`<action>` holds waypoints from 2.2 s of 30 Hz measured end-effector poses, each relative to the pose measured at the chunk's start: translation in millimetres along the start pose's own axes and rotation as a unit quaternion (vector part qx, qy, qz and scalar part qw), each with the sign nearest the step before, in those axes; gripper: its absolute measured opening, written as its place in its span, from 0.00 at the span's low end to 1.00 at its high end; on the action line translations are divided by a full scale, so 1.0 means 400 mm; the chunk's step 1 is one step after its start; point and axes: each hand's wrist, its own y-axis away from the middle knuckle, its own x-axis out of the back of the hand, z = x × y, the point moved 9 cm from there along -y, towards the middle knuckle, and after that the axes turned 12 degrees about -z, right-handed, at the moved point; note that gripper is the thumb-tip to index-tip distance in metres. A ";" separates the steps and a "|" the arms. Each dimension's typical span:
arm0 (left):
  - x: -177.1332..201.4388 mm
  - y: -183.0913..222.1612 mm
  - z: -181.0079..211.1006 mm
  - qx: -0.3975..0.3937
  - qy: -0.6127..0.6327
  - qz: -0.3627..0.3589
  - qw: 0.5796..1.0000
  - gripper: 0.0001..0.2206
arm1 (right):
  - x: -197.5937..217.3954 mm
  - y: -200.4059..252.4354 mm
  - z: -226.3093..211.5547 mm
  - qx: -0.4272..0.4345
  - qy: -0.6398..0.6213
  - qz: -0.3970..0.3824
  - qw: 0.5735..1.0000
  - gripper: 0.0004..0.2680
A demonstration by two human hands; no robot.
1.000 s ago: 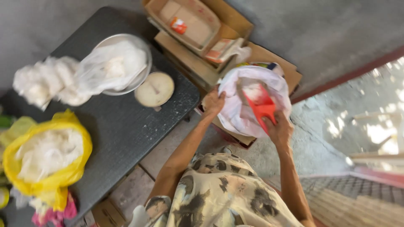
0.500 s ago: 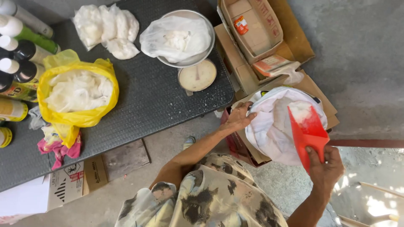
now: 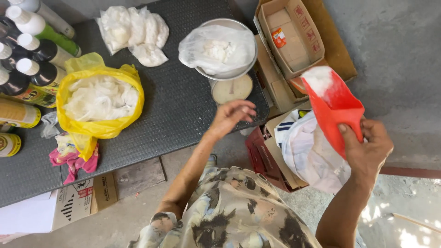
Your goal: Measure and scoop white powder into plastic bags and tie them.
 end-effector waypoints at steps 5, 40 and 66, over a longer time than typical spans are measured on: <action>0.296 0.100 0.186 -0.195 -0.024 0.257 0.946 0.08 | -0.102 -0.131 -0.186 0.032 -0.038 -0.054 0.997 0.08; 0.456 -0.178 0.189 -0.106 0.192 0.120 0.968 0.09 | -0.616 -0.440 -0.665 0.144 0.469 -0.310 0.815 0.14; 0.485 -0.150 0.180 -0.115 0.239 0.133 0.955 0.14 | -0.569 -0.411 -0.694 0.279 0.436 -0.204 0.831 0.13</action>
